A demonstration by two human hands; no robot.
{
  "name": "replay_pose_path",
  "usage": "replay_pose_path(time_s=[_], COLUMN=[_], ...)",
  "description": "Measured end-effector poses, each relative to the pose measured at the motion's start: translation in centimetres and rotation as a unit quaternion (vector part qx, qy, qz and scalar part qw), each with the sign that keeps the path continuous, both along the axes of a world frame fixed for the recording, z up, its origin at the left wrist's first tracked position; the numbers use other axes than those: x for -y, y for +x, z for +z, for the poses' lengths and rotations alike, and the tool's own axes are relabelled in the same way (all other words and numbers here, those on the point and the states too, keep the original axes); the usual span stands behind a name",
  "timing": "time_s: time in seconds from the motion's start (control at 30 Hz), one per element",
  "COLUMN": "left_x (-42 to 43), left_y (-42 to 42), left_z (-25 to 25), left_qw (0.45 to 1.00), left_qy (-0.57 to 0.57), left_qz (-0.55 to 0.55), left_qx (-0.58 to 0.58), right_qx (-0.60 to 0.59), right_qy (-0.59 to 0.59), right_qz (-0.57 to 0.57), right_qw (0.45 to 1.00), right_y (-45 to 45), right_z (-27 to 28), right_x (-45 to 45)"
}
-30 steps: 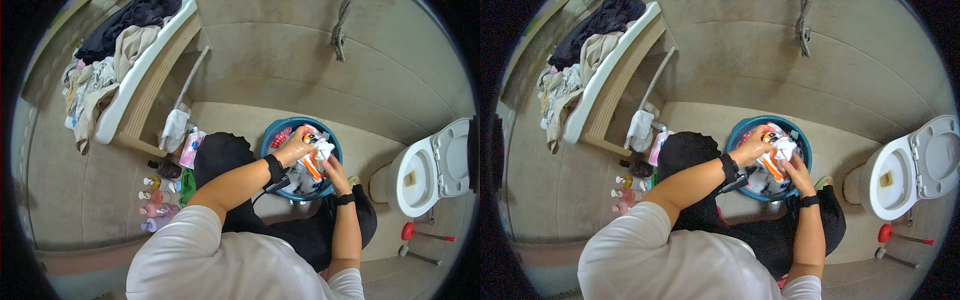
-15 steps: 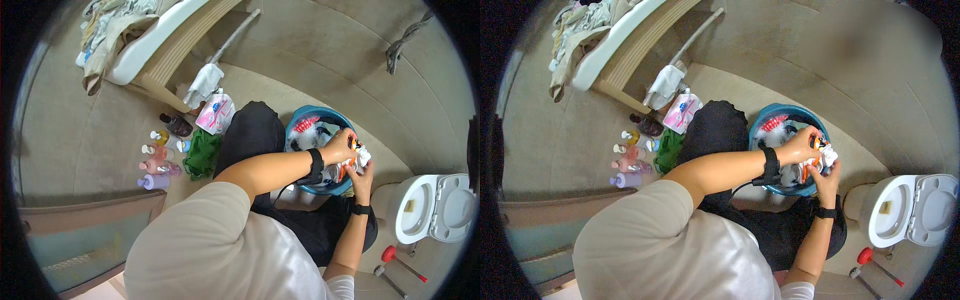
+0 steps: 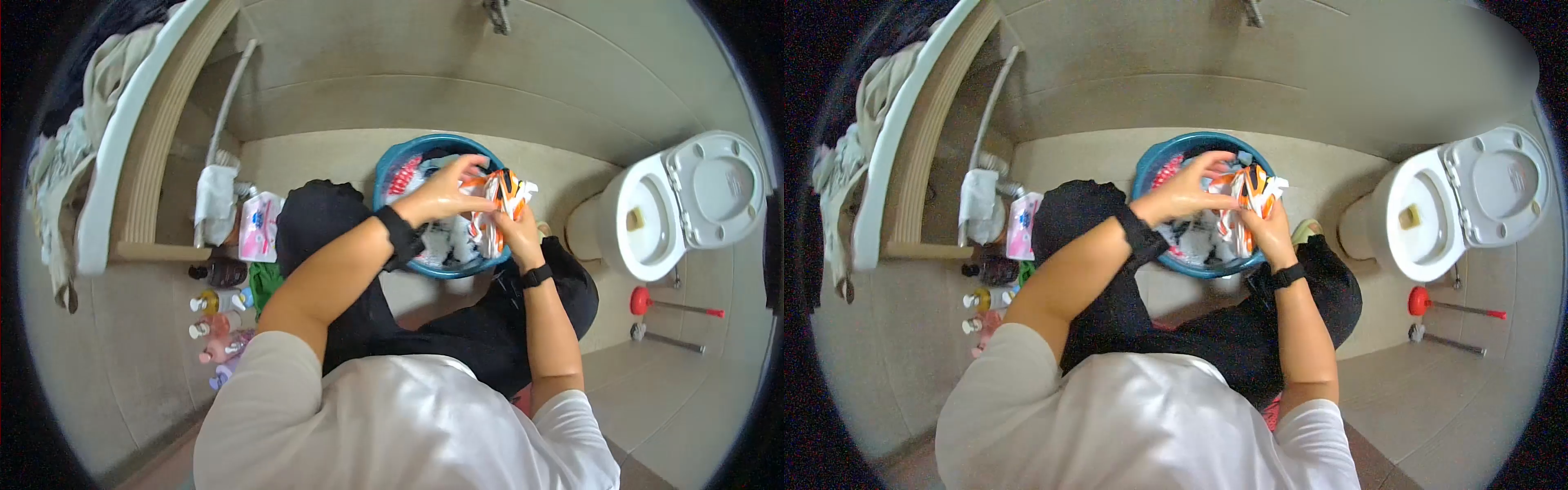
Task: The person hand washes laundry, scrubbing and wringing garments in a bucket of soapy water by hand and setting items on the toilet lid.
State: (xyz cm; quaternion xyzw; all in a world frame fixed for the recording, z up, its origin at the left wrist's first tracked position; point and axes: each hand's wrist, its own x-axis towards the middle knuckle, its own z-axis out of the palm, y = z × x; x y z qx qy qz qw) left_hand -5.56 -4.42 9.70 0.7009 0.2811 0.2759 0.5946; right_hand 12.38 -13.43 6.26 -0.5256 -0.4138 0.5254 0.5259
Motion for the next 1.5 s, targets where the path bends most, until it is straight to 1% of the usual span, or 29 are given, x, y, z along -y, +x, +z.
replay_pose_path(time_s=[0.03,0.07,0.13,0.2,0.27,0.3,0.33,0.37,0.4,0.43,0.47,0.5,0.53,0.57,0.63,0.67,0.73,0.8,0.87,0.9,0.93,1.0,1.03,1.07,1.13,1.2,1.33,1.47,1.5], left_x=[-0.6,-0.8,-1.0,-0.2,0.9,1.5,1.9,2.0,1.9,2.3,2.5,2.2,1.5,1.2,0.6,0.5,-0.3,-0.8,-0.5,-0.5,-0.7,-0.7,-0.7,-0.6,-0.1,0.0,0.3,0.4,0.4], left_y=[-0.6,-1.3,-1.9,-1.9,-1.3,-0.7,0.1,0.4,0.5,0.5,0.0,-0.3,-0.2,-0.4,-0.2,-0.2,-0.5,-0.6,-0.2,-0.1,0.0,-0.1,-0.2,-0.3,-0.4,-0.5,-1.0,-1.1,-0.9], left_z=[-0.7,-0.8,-2.1,-3.3,-2.7,-3.3,-4.2,-4.7,-5.2,-4.7,-4.2,-5.7,-7.2,-7.2,-6.1,-5.5,-7.3,-7.9,-7.9,-8.0,-7.8,-7.4,-7.3,-7.1,-6.7,-6.8,-5.6,-4.2,-3.5], left_qw=[0.999,0.996,0.988,0.984,0.971,0.986,0.987,0.983,0.969,0.969,0.967,0.963,0.956,0.943,0.914,0.899,0.879,0.895,0.921,0.901,0.902,0.871,0.892,0.893,0.924,0.925,0.928,0.928,0.926], left_qy=[-0.007,-0.036,-0.03,-0.126,-0.168,-0.06,0.047,-0.042,-0.127,-0.17,-0.211,-0.244,-0.276,-0.321,-0.394,-0.423,-0.46,-0.434,-0.372,-0.412,-0.41,-0.467,-0.432,-0.43,-0.369,-0.366,-0.359,-0.359,-0.365], left_qz=[-0.009,-0.011,-0.052,-0.11,-0.146,-0.149,-0.153,-0.18,-0.209,-0.177,-0.142,-0.117,-0.091,-0.069,-0.025,-0.002,0.039,0.04,0.033,0.033,0.03,0.05,0.055,0.053,0.037,0.023,0.017,0.032,0.034], left_qx=[-0.034,-0.083,-0.143,-0.064,-0.085,-0.041,0.012,-0.012,-0.042,-0.024,-0.007,0.011,0.032,0.057,0.097,0.109,0.118,0.097,0.112,0.132,0.133,0.146,0.124,0.125,0.096,0.103,0.098,0.097,0.093], right_qx=[0.008,-0.035,-0.065,-0.094,-0.115,-0.054,-0.025,0.006,0.084,0.171,0.166,0.073,0.059,0.063,0.187,0.212,0.231,0.216,0.207,0.215,0.218,0.123,0.12,0.121,0.075,0.074,0.166,0.346,0.329], right_qy=[0.003,-0.023,-0.051,-0.043,-0.124,-0.107,-0.058,-0.06,-0.086,-0.075,-0.067,-0.093,-0.165,-0.127,-0.069,-0.003,-0.012,-0.016,-0.032,0.015,0.016,-0.061,-0.071,-0.069,-0.045,-0.027,-0.006,-0.044,-0.051], right_qz=[-0.011,-0.018,0.0,0.009,0.058,0.078,0.085,0.109,0.133,0.134,0.144,0.156,0.197,0.128,0.14,0.044,0.021,-0.004,0.017,0.017,0.014,0.008,0.009,0.007,-0.042,-0.059,-0.146,-0.182,-0.207], right_qw=[1.0,0.999,0.997,0.995,0.984,0.99,0.994,0.992,0.984,0.973,0.973,0.981,0.965,0.982,0.97,0.976,0.973,0.976,0.978,0.976,0.976,0.99,0.99,0.99,0.995,0.995,0.975,0.919,0.92], right_y=[-0.3,-0.4,-0.3,-0.7,-1.0,-1.3,-1.6,-1.7,-1.3,-1.4,-1.2,-1.4,-1.2,-1.1,0.3,0.3,1.5,2.6,3.2,3.9,4.1,4.7,4.9,5.3,6.4,8.3,12.2,17.4,19.4], right_z=[0.8,0.7,0.9,0.8,0.9,0.8,-1.3,-2.0,-3.4,-3.2,-3.3,1.1,3.6,1.2,1.3,0.8,2.3,3.3,4.9,3.9,4.6,6.1,7.1,7.7,8.8,10.8,15.4,20.7,21.3], right_x=[-0.1,-0.1,0.2,0.3,0.5,0.3,-0.2,-0.4,-0.5,-0.5,-0.3,0.0,0.2,0.3,-0.4,-0.1,-0.3,-0.5,-0.6,-0.9,-0.9,-0.9,-1.0,-1.2,-1.5,-1.4,0.8,4.8,5.6])
